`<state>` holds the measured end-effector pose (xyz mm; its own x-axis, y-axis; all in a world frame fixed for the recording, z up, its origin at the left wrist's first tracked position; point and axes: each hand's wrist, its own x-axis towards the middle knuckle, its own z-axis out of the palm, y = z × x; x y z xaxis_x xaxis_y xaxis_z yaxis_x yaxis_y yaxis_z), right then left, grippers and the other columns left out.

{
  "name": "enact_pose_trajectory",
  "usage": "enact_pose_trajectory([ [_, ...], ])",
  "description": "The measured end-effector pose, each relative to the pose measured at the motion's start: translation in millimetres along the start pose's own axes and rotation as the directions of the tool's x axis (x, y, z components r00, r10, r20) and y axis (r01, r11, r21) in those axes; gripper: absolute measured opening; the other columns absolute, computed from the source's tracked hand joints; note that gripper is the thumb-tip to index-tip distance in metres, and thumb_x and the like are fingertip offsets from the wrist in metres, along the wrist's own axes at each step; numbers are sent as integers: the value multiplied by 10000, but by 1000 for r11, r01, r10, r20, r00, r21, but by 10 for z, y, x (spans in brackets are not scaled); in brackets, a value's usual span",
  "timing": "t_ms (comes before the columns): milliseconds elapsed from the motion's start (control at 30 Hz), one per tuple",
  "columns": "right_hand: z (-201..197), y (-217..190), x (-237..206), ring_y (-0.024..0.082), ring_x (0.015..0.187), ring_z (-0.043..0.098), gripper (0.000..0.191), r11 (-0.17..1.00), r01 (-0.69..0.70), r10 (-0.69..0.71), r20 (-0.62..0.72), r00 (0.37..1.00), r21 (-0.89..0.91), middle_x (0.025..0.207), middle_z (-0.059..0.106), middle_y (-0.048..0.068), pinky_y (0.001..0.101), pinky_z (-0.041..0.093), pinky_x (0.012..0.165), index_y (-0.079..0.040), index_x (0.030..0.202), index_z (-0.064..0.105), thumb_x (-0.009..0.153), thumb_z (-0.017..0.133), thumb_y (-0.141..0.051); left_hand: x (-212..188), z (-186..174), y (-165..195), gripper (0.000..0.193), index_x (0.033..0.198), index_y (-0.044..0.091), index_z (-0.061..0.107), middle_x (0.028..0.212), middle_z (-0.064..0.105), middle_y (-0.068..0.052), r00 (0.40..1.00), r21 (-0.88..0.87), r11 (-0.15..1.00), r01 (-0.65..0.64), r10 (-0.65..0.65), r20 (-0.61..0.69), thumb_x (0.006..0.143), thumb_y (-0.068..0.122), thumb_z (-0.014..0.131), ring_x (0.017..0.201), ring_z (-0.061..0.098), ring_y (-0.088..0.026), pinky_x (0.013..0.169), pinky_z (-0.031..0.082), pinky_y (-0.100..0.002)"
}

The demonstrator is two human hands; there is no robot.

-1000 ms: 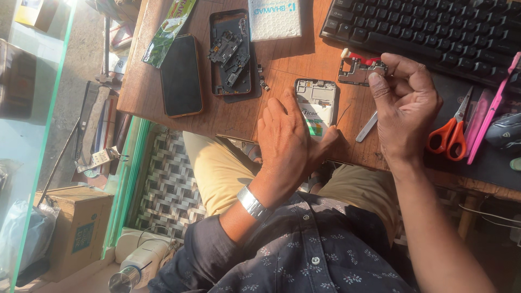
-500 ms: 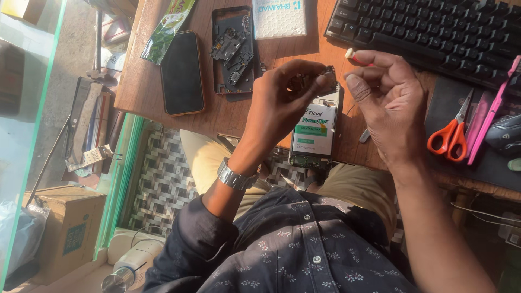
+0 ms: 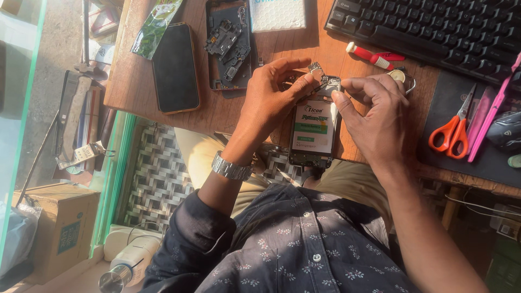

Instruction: The person cleans a small electronic component with a brush, then uses tweezers to place and adjust a tiny part on the component. They then attach the component to a phone chassis and press it into place.

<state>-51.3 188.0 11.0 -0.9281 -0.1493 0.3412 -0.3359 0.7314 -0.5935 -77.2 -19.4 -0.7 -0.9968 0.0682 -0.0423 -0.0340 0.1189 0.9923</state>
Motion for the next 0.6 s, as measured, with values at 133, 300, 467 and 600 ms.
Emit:
enact_pose_trajectory([
  [133,27,20,-14,142,879,582,150,997,-51,50,19,999,60,1020,632,55,279,533,738,-59,1046,763,971,836,-167,15,-18,-14,471,1272,-2,690,1134,792,-134,998,4,999,38,-38,43,921,307,741,1047,773,-178,888,626,-303],
  [300,56,9,3,124,780,541,132,997,-47,46,27,999,55,961,617,44,280,498,664,-71,1036,768,943,835,-137,45,-31,-43,460,1292,10,683,1182,779,-134,996,-26,1000,-10,12,92,934,294,731,1070,763,-182,918,616,-305],
  [467,42,-49,25,108,743,552,57,990,-112,109,41,993,84,977,659,36,269,496,631,-68,1003,770,973,794,-111,55,-55,19,397,1265,43,705,1162,788,-112,993,40,999,-33,28,113,934,261,720,1031,777,-166,897,631,-296],
  [600,2,-80,14,95,771,578,99,983,-146,143,32,989,116,1008,669,36,256,511,651,-54,1029,745,990,787,-135,41,-100,133,351,1227,79,723,1098,795,-85,998,233,972,-19,4,67,914,239,709,895,803,-159,803,634,-289],
])
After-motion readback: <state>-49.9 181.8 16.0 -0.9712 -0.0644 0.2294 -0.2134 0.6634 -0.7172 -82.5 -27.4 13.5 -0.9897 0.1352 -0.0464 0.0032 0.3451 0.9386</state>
